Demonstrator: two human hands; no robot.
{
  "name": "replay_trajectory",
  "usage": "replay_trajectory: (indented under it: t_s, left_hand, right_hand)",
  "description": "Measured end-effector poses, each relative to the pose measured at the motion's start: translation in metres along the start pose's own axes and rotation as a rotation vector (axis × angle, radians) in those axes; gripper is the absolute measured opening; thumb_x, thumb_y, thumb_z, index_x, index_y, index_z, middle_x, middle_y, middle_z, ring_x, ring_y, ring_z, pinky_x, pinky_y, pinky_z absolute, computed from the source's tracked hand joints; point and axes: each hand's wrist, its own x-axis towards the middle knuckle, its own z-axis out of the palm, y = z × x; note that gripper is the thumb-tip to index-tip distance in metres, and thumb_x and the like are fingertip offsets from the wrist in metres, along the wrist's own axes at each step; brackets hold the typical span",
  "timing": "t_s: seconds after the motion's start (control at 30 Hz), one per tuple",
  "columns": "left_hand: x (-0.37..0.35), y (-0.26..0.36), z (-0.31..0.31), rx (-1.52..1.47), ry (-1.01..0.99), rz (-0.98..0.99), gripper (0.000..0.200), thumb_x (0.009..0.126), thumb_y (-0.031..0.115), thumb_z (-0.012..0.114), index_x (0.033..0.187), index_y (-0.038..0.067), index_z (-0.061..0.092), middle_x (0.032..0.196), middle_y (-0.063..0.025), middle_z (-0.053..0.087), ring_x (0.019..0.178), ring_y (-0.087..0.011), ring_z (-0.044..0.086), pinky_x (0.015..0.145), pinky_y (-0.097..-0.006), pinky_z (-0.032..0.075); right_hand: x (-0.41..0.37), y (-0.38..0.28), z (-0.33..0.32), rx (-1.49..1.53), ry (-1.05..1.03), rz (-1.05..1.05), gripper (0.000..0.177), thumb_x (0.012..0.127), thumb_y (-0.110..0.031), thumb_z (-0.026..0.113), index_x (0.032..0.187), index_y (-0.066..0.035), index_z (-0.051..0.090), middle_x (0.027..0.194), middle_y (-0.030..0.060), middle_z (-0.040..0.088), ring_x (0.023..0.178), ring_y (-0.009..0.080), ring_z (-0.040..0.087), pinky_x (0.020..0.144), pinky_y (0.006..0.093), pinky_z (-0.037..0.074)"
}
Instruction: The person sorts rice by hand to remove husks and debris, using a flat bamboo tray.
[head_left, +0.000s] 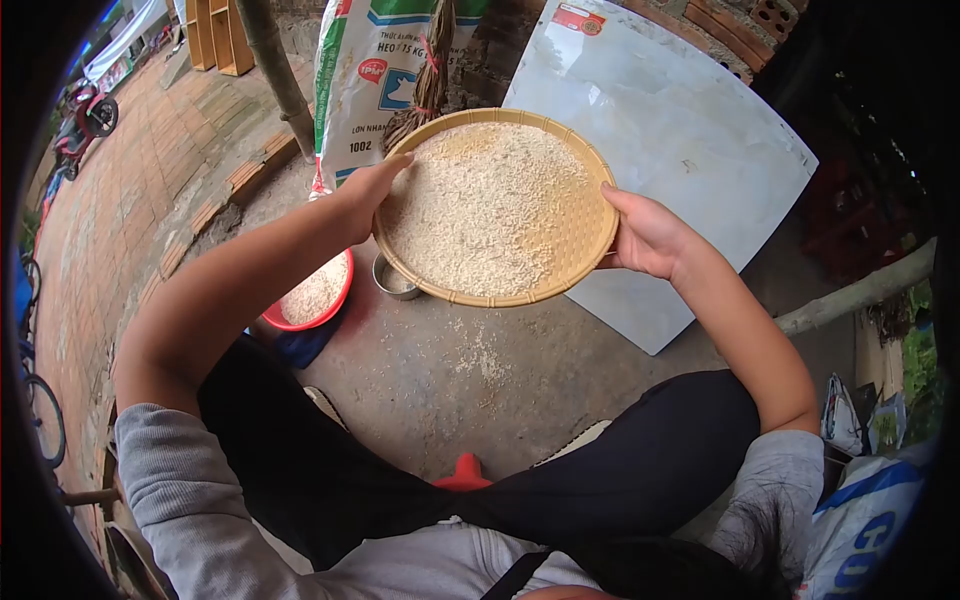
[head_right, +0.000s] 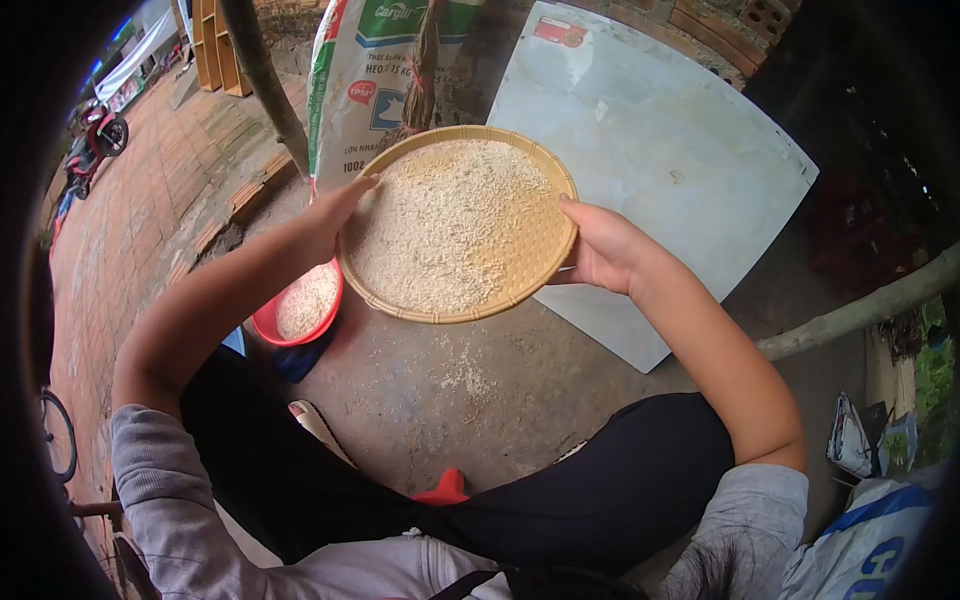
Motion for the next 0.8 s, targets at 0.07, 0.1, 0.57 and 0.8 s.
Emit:
replay_trajectory:
  t_s: [0.07, 0.1, 0.57, 0.8]
  left_hand:
    - [-0.008, -0.014, 0.016, -0.022, 0.005, -0.014, 0.047, 0.087, 0.035, 0.059, 0.118, 0.002, 0.049, 0.092, -0.0118, 0.060, 0.072, -0.0213, 0.065, 0.065, -0.0365, 0.056]
    - [-0.033, -0.012, 0.033, 0.036, 0.029, -0.019, 0.050, 0.086, 0.037, 0.062, 0.118, 0.001, 0.050, 0.091, -0.0104, 0.058, 0.072, -0.0194, 0.063, 0.064, -0.0352, 0.054]
    - [-0.027, -0.020, 0.033, 0.067, 0.059, 0.098, 0.042, 0.087, 0.038, 0.057, 0.110, 0.003, 0.053, 0.086, -0.0092, 0.055, 0.067, -0.0186, 0.056, 0.059, -0.0332, 0.049]
    - [0.002, 0.002, -0.001, 0.037, -0.066, 0.034, 0.043, 0.091, 0.034, 0.049, 0.118, 0.001, 0.047, 0.097, -0.0146, 0.059, 0.081, -0.0241, 0.066, 0.076, -0.0399, 0.057]
  right_hand:
    - [0.018, 0.007, -0.023, 0.103, 0.015, -0.031, 0.042, 0.101, -0.027, 0.027, 0.128, 0.001, 0.044, 0.121, 0.0156, 0.058, 0.109, 0.0233, 0.060, 0.094, 0.0438, 0.049]
    - [0.027, 0.013, -0.033, 0.111, 0.015, -0.032, 0.042, 0.101, -0.027, 0.027, 0.128, 0.001, 0.044, 0.121, 0.0156, 0.058, 0.109, 0.0233, 0.060, 0.094, 0.0438, 0.049]
    - [0.045, 0.018, -0.045, 0.090, 0.066, -0.135, 0.045, 0.101, -0.029, 0.030, 0.130, 0.002, 0.041, 0.125, 0.0172, 0.055, 0.112, 0.0252, 0.057, 0.094, 0.0427, 0.048]
    - [0.024, 0.020, -0.006, 0.126, 0.103, 0.030, 0.041, 0.099, -0.022, 0.030, 0.131, 0.004, 0.040, 0.126, 0.0188, 0.054, 0.113, 0.0277, 0.057, 0.096, 0.0440, 0.046]
